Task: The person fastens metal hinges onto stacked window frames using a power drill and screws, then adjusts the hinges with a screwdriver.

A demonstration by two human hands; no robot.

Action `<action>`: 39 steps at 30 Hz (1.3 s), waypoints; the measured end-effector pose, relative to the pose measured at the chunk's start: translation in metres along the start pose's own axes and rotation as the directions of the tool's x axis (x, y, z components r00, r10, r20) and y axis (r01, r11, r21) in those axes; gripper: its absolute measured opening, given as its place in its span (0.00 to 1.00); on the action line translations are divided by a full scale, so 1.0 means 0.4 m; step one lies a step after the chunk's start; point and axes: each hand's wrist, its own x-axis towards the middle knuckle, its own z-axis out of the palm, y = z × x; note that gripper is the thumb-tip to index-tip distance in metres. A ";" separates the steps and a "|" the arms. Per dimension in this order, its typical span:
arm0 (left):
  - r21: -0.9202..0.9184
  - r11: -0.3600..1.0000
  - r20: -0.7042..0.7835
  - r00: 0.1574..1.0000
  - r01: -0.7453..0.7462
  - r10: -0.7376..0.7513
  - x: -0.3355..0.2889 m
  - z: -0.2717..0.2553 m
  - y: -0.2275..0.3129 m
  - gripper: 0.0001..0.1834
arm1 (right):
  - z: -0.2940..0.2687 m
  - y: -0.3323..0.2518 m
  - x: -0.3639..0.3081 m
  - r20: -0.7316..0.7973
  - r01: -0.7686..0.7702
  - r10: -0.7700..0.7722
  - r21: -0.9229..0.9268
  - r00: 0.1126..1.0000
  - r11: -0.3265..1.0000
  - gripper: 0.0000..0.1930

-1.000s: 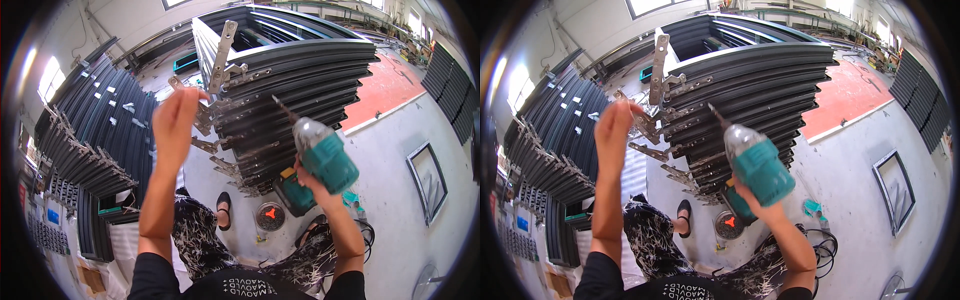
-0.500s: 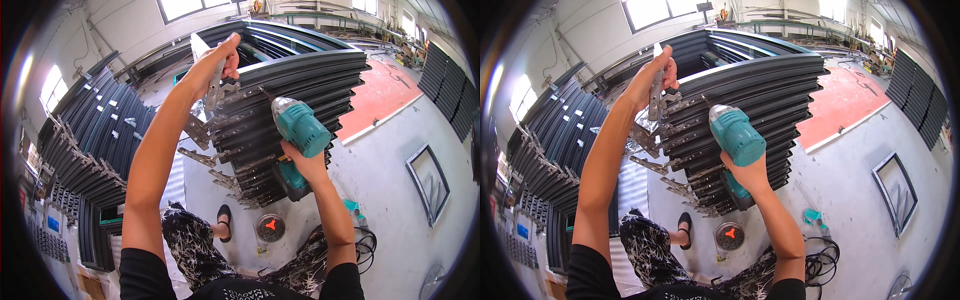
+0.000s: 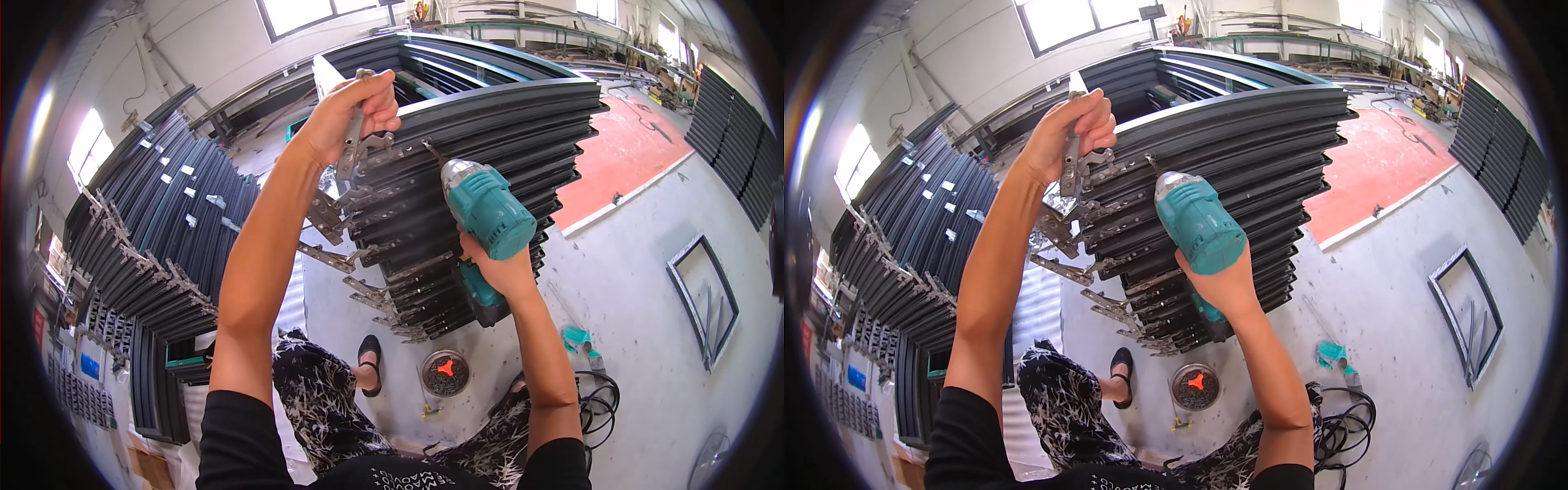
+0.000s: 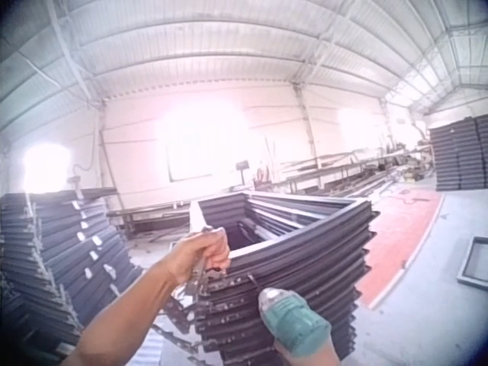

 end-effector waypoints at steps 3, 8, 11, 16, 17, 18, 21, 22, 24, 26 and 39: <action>-0.026 0.999 0.021 0.999 0.037 -0.037 -0.001 -0.010 -0.001 0.26 | -0.002 0.015 0.001 -0.003 -0.029 0.029 0.056 1.000 0.998 0.14; -0.079 0.997 0.068 0.997 0.026 -0.020 0.001 -0.003 -0.003 0.26 | 0.013 0.035 -0.008 0.018 0.110 -0.108 -0.167 0.994 0.980 0.15; -0.073 0.997 0.076 0.997 0.023 -0.017 0.003 -0.001 -0.009 0.26 | 0.008 0.033 -0.002 0.037 0.105 -0.099 -0.195 0.994 0.975 0.15; -0.094 0.995 0.104 0.994 0.035 -0.025 0.005 -0.014 -0.014 0.26 | -0.013 -0.009 0.016 -0.004 -0.086 0.086 -0.002 0.996 0.996 0.12; -0.095 0.994 0.107 0.994 0.045 -0.034 0.004 -0.014 -0.013 0.26 | -0.023 -0.007 0.024 0.009 -0.040 0.040 -0.023 0.999 0.999 0.13; -0.097 0.994 0.111 0.993 0.054 -0.043 0.004 -0.013 -0.012 0.26 | -0.030 -0.013 0.029 0.015 -0.029 0.029 -0.038 0.999 0.999 0.14; -0.088 0.994 0.111 0.992 0.069 -0.059 0.002 -0.010 -0.008 0.26 | -0.047 -0.026 0.045 0.040 -0.026 0.029 -0.077 0.999 0.997 0.15; -0.087 0.994 0.112 0.992 0.071 -0.061 0.001 -0.012 -0.006 0.26 | -0.049 -0.033 0.047 0.046 -0.038 0.042 -0.084 0.998 0.996 0.14; -0.093 0.989 0.139 0.985 0.115 -0.101 -0.001 -0.016 0.000 0.26 | -0.050 -0.041 0.051 0.054 -0.047 0.052 -0.091 0.997 0.995 0.13; -0.099 0.988 0.135 0.985 0.122 -0.108 -0.002 -0.015 0.000 0.26 | -0.040 -0.044 0.046 0.020 0.060 -0.058 -0.155 0.998 0.986 0.11; -0.019 0.997 0.085 0.993 0.079 -0.077 0.003 -0.013 -0.005 0.25 | -0.022 -0.014 0.065 -0.004 0.088 -0.091 -0.190 0.996 0.978 0.07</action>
